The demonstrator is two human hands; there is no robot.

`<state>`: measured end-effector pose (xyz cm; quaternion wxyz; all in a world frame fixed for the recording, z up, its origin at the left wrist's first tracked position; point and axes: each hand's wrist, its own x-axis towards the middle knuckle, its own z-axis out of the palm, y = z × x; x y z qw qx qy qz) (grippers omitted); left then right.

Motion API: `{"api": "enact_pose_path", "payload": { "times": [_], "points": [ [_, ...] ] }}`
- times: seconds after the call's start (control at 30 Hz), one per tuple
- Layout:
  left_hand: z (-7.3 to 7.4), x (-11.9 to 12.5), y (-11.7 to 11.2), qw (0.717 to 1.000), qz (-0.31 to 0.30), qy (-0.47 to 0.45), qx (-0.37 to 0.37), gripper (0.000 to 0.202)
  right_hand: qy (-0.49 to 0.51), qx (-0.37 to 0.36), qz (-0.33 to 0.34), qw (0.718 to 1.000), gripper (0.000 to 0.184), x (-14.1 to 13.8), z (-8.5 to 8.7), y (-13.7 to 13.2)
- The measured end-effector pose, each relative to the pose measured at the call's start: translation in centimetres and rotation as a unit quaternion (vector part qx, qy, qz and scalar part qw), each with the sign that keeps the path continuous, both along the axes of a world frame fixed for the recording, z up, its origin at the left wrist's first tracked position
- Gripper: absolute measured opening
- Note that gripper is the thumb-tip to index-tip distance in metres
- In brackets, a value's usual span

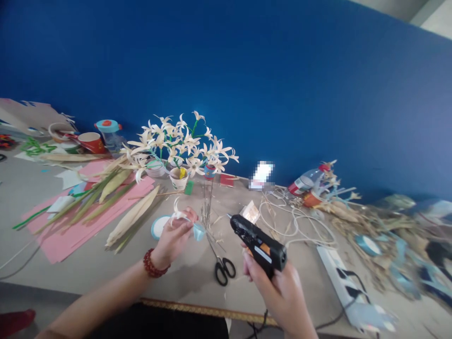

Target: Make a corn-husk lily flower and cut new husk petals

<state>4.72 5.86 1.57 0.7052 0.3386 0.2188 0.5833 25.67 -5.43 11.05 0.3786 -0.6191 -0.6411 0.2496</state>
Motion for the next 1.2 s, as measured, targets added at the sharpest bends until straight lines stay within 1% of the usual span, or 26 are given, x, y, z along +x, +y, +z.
{"api": "enact_pose_path", "payload": {
  "times": [0.13, 0.27, 0.4, 0.5, 0.67, 0.87, 1.03, 1.2],
  "points": [
    [0.5, 1.2, 0.1, 0.999, -0.023, -0.018, -0.017, 0.022, -0.006, 0.005, 0.005, 1.0, 0.024, -0.1, 0.2, -0.4],
    [1.3, 1.8, 0.0, 0.999, -0.036, -0.02, -0.006, 0.024, 0.011, -0.008, -0.006, 1.0, 0.026, -1.0, -0.1, -0.8],
    [1.8, 2.1, -0.3, 0.999, -0.044, -0.023, 0.006, 0.029, -0.018, -0.018, 0.031, 0.999, 0.027, -1.6, -0.1, -0.7],
    [1.9, 2.2, -0.4, 0.999, -0.044, -0.026, 0.003, 0.03, -0.021, -0.019, 0.044, 0.999, 0.031, -1.9, 0.0, -0.6],
    [1.8, 2.1, -0.5, 0.999, -0.043, -0.025, 0.006, 0.03, -0.03, -0.011, 0.064, 0.997, 0.03, -2.4, -0.3, -0.5],
    [2.1, 1.8, -0.5, 0.998, -0.046, -0.038, 0.018, 0.027, -0.044, -0.022, 0.061, 0.997, 0.03, -2.6, -0.5, -0.6],
    [2.2, 1.7, -0.5, 0.998, -0.051, -0.037, 0.017, 0.028, -0.036, -0.03, 0.068, 0.997, 0.031, -2.7, -0.5, -0.5],
    [2.1, 1.6, -0.5, 0.997, -0.05, -0.045, 0.026, 0.024, -0.024, -0.047, 0.072, 0.996, 0.03, -2.9, -0.4, -0.4]
  ]
}}
